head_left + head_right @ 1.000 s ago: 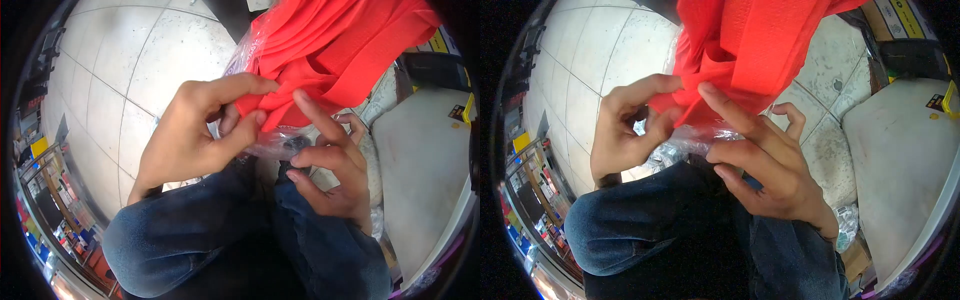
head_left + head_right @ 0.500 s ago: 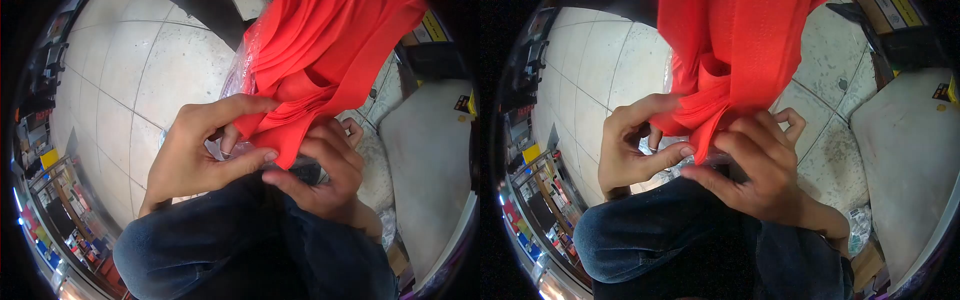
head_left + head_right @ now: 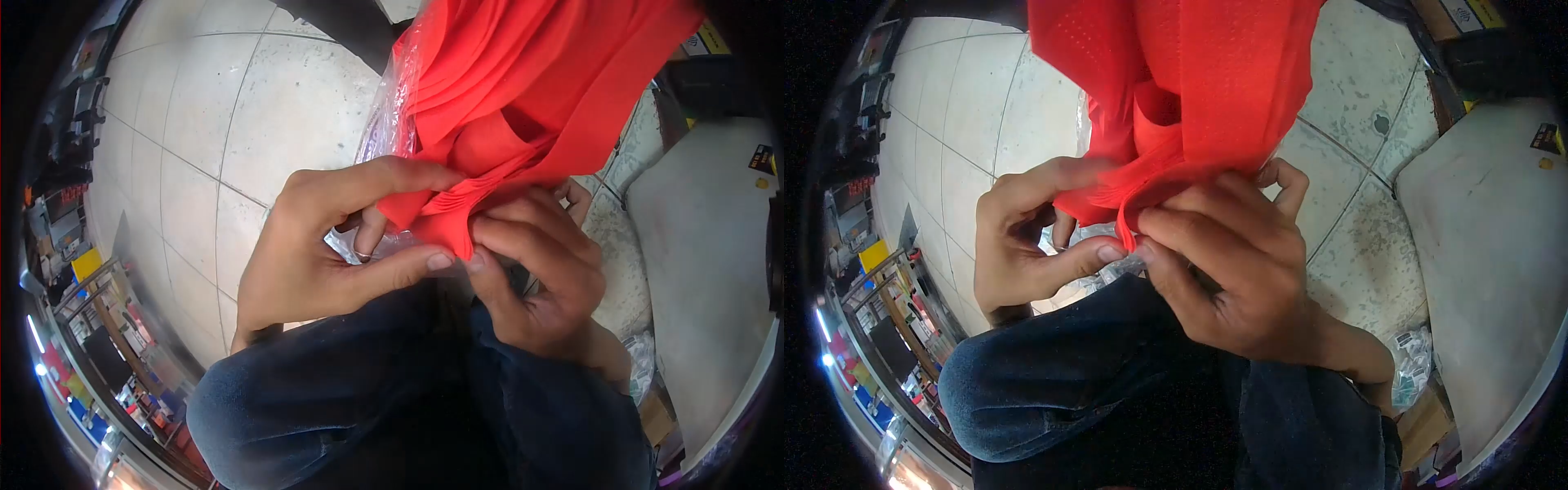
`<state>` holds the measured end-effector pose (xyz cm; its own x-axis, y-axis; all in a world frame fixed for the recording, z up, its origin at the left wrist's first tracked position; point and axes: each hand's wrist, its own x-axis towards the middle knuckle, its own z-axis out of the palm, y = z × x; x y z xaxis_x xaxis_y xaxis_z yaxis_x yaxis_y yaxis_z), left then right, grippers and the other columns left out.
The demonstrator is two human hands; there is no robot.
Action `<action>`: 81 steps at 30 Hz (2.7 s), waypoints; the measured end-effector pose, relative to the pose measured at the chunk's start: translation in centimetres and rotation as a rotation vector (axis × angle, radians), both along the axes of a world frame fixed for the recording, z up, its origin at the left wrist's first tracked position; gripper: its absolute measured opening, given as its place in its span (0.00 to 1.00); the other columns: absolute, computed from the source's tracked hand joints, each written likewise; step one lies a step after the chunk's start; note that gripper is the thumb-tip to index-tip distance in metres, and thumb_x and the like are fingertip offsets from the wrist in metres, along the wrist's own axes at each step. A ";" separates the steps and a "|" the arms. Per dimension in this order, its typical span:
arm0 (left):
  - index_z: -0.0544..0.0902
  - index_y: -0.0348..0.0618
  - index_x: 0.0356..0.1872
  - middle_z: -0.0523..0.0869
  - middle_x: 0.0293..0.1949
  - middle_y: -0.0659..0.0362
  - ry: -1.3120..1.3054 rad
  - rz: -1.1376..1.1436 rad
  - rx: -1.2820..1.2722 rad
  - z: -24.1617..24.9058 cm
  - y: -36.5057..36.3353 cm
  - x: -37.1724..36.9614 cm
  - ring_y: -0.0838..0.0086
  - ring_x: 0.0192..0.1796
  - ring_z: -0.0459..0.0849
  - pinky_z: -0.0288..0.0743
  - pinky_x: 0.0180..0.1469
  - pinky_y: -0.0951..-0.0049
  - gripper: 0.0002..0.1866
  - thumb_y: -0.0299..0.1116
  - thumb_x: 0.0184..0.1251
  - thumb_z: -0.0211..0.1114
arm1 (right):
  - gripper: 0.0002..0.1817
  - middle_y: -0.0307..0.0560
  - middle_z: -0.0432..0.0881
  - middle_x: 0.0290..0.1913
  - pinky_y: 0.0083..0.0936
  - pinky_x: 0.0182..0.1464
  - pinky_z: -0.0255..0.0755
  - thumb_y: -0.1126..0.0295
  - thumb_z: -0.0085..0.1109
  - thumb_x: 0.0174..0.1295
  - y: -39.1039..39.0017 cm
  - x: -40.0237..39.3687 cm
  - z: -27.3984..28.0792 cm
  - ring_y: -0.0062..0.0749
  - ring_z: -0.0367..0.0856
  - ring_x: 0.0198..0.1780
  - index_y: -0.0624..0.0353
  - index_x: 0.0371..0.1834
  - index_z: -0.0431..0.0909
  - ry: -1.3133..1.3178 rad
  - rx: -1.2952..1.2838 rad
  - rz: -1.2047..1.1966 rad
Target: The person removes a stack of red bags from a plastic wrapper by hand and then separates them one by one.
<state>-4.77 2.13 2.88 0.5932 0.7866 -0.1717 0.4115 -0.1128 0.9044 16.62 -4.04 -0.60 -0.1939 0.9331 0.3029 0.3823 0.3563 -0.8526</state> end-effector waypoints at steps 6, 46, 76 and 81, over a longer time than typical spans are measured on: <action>0.85 0.33 0.52 0.89 0.34 0.61 -0.009 0.012 -0.011 0.0 -0.1 0.1 0.88 0.21 0.66 0.61 0.27 0.85 0.28 0.31 0.48 0.82 | 0.10 0.54 0.85 0.36 0.35 0.54 0.72 0.77 0.68 0.55 -0.1 -0.1 0.1 0.43 0.83 0.41 0.68 0.40 0.84 0.125 -0.065 0.013; 0.84 0.31 0.48 0.76 0.22 0.68 0.088 0.214 0.042 -0.1 -0.5 0.8 0.90 0.25 0.70 0.70 0.34 0.85 0.17 0.23 0.57 0.75 | 0.05 0.54 0.73 0.59 0.45 0.62 0.70 0.69 0.61 0.56 -0.4 1.5 0.1 0.52 0.73 0.62 0.54 0.34 0.77 -0.133 0.242 0.019; 0.88 0.35 0.45 0.72 0.16 0.72 0.068 0.213 0.129 -0.3 -0.6 1.0 0.91 0.19 0.59 0.54 0.26 0.85 0.13 0.24 0.58 0.74 | 0.19 0.41 0.86 0.28 0.29 0.51 0.64 0.84 0.73 0.49 0.2 -0.1 0.0 0.24 0.80 0.28 0.62 0.45 0.83 -0.171 0.211 -0.205; 0.88 0.35 0.45 0.75 0.18 0.71 0.081 0.215 0.113 -0.2 -0.6 1.0 0.91 0.19 0.60 0.53 0.26 0.85 0.13 0.24 0.59 0.74 | 0.17 0.43 0.85 0.29 0.30 0.49 0.65 0.85 0.72 0.47 0.1 0.4 0.1 0.30 0.82 0.29 0.61 0.42 0.83 -0.184 0.226 -0.162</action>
